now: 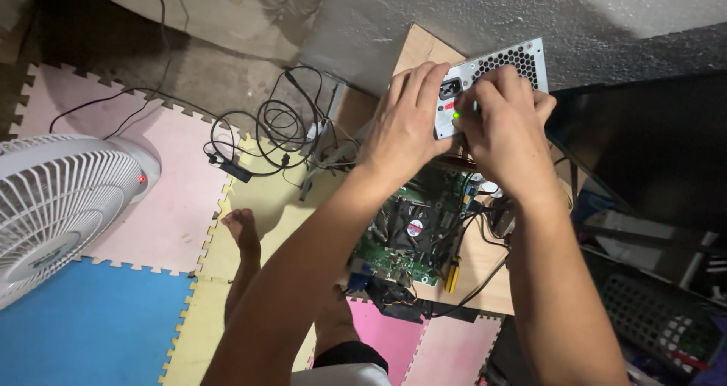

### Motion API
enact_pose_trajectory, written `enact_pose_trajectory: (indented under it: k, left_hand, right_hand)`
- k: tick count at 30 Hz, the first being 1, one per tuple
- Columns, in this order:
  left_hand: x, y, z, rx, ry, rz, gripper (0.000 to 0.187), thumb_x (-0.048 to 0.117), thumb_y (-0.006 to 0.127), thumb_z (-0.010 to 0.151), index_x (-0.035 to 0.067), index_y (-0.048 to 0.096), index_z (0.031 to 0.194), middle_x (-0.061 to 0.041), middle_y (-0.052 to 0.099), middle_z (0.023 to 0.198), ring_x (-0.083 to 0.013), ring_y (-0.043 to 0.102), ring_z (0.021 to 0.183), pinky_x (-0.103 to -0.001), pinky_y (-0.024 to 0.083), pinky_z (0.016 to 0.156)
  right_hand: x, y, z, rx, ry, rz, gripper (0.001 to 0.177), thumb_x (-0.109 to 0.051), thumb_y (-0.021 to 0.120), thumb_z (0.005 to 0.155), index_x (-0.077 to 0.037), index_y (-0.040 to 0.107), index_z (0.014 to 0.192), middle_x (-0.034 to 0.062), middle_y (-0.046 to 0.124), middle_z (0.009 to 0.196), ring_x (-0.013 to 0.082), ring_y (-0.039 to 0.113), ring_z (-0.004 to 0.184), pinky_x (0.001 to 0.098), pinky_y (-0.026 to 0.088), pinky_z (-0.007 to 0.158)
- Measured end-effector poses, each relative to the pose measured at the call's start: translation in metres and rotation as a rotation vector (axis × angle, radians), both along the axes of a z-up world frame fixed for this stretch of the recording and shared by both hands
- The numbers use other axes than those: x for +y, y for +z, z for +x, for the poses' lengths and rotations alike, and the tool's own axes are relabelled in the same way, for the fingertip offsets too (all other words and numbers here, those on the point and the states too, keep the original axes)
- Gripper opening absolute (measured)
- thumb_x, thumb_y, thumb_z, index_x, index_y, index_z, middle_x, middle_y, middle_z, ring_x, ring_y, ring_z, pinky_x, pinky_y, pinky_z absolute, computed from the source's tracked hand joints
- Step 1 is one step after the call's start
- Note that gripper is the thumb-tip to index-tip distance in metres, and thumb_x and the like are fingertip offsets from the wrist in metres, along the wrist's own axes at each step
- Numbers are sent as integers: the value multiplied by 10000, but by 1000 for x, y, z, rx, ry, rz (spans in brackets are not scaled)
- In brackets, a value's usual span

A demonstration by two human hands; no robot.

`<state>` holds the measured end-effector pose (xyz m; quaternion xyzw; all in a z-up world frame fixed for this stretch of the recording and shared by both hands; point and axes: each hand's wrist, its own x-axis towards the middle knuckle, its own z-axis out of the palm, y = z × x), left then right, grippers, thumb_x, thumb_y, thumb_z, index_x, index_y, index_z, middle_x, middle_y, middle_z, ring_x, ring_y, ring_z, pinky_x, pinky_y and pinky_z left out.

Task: The recorder is manipulating and testing computer components, including a motherboard and power supply unit.

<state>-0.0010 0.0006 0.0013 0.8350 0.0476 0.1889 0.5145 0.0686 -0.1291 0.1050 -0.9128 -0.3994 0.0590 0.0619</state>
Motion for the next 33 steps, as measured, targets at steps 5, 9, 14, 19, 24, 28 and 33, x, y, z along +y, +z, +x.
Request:
enact_pose_trajectory:
  k: [5, 9, 14, 19, 24, 28, 33]
  left_hand:
    - [-1, 6, -2, 11, -7, 16, 990, 178, 927, 642, 13, 376, 1448, -183, 470, 1429, -388, 452, 1335, -459, 385, 1158]
    - [-2, 6, -4, 12, -26, -4, 988, 167, 922, 657, 13, 365, 1458, -186, 466, 1438, -394, 447, 1336, -458, 389, 1150]
    - [-5, 8, -6, 22, -21, -6, 992, 152, 911, 665, 16, 355, 1475, -180, 460, 1460, -394, 441, 1352, -442, 403, 1145]
    - [-5, 8, -6, 4, -16, 13, 1002, 155, 912, 665, -1, 347, 1477, -185, 449, 1453, -394, 439, 1349, -449, 389, 1168]
    - [-8, 5, -6, 0, -14, 10, 1001, 159, 915, 675, -1, 349, 1485, -178, 444, 1464, -390, 437, 1358, -445, 389, 1176]
    - [-14, 3, -4, 12, -9, -10, 1016, 137, 917, 650, 12, 344, 1481, -174, 441, 1462, -395, 423, 1360, -461, 387, 1174]
    - [-20, 0, -3, 13, 10, -34, 1028, 87, 914, 624, 32, 351, 1482, -168, 431, 1472, -405, 407, 1372, -466, 402, 1159]
  right_hand:
    - [-4, 1, 2, 41, -22, 42, 297, -126, 809, 854, -98, 653, 1105, 96, 563, 1140, 305, 555, 1133, 460, 305, 963]
    - [-6, 2, 3, 67, -28, 48, 312, -117, 807, 840, -100, 658, 1113, 91, 557, 1124, 298, 556, 1130, 452, 299, 960]
    - [-7, 1, 4, 82, -30, 37, 223, -100, 798, 878, -113, 666, 1057, 79, 561, 1132, 285, 555, 1142, 439, 305, 968]
    - [-8, 0, 3, 83, -50, 75, 187, -95, 788, 905, -112, 673, 1051, 75, 577, 1126, 282, 564, 1146, 440, 309, 965]
    - [-7, 0, 0, 50, -59, 98, 178, -93, 779, 940, -112, 676, 1085, 67, 598, 1136, 286, 580, 1149, 438, 318, 969]
    - [-8, 0, 1, 57, -75, 90, 180, -87, 782, 903, -112, 682, 1051, 74, 594, 1113, 295, 580, 1140, 443, 321, 950]
    - [-6, -3, 1, 35, -87, 68, 153, -88, 770, 898, -111, 690, 1026, 97, 578, 1075, 315, 572, 1111, 452, 324, 931]
